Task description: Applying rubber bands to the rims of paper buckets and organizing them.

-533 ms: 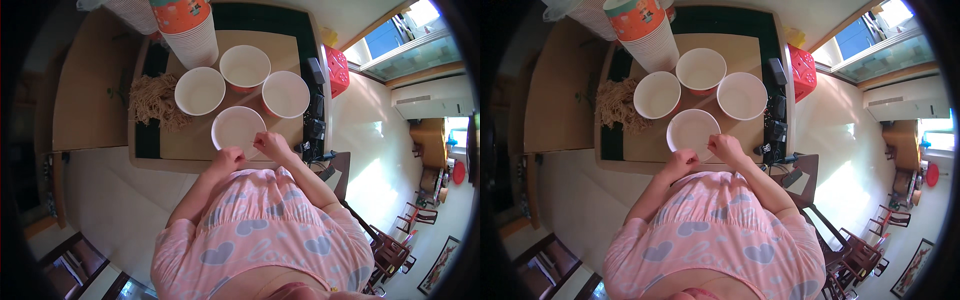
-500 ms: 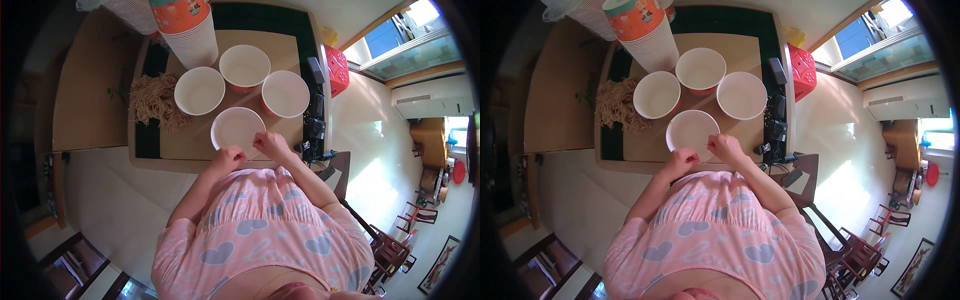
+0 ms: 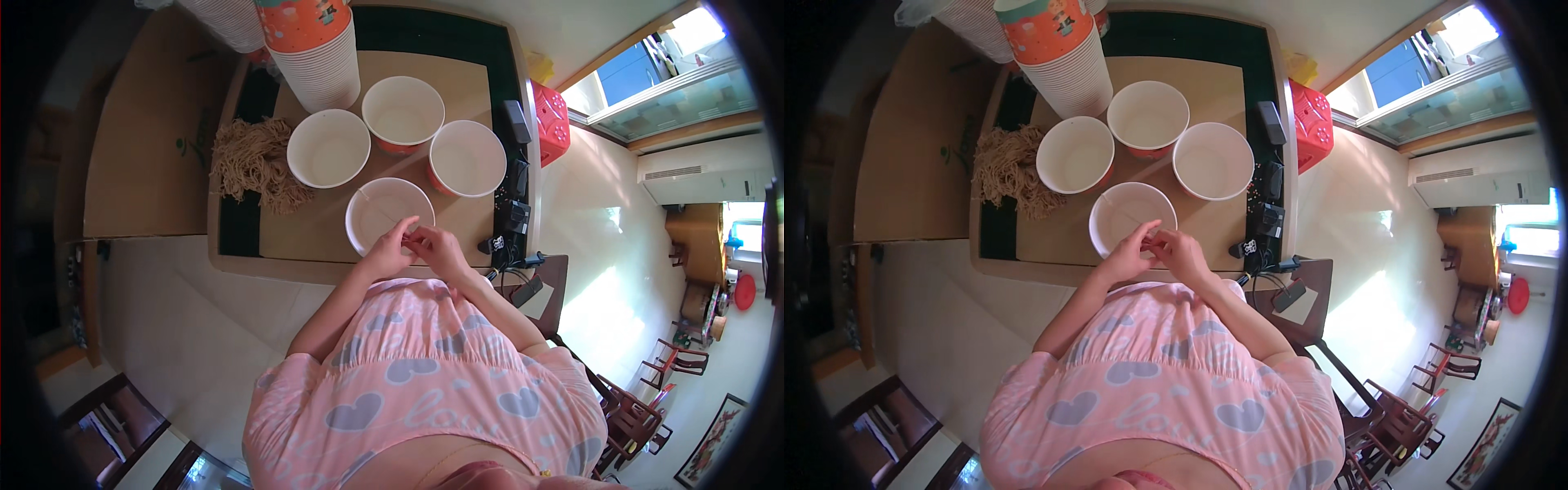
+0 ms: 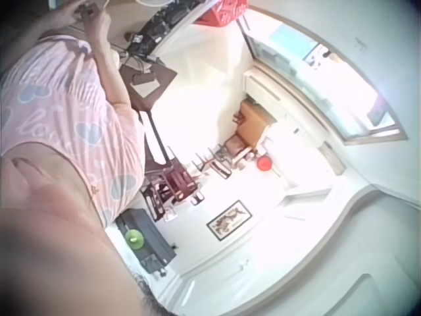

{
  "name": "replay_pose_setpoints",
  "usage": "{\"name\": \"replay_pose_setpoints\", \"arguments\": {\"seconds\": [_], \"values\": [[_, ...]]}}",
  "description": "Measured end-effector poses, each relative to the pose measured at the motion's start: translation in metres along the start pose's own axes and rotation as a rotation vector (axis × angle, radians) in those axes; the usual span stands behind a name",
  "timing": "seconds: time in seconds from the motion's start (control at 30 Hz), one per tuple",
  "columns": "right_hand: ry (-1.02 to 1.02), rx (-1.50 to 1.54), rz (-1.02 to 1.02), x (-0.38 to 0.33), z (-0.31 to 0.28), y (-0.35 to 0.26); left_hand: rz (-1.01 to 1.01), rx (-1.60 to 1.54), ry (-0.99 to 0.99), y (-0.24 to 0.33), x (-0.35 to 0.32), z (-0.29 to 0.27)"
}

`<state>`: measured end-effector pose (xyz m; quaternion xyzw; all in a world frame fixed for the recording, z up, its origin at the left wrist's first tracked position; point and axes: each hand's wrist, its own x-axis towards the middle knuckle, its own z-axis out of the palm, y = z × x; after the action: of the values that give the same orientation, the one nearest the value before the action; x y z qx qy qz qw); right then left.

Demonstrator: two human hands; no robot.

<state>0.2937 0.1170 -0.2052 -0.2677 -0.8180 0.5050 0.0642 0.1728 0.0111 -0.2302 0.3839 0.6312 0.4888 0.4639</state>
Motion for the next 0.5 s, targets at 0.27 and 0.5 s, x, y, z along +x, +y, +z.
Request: {"name": "replay_pose_setpoints", "arguments": {"seconds": [0.27, 0.5], "values": [[0.016, 0.055, 0.044, 0.0005, -0.0005, -0.0008, -0.172, 0.103, -0.017, 0.0025, 0.0008, -0.0024], [0.072, 0.196, 0.087, -0.0009, 0.0025, -0.0035, -0.357, 0.026, 0.087, -0.0006, 0.0042, -0.0024]]}}
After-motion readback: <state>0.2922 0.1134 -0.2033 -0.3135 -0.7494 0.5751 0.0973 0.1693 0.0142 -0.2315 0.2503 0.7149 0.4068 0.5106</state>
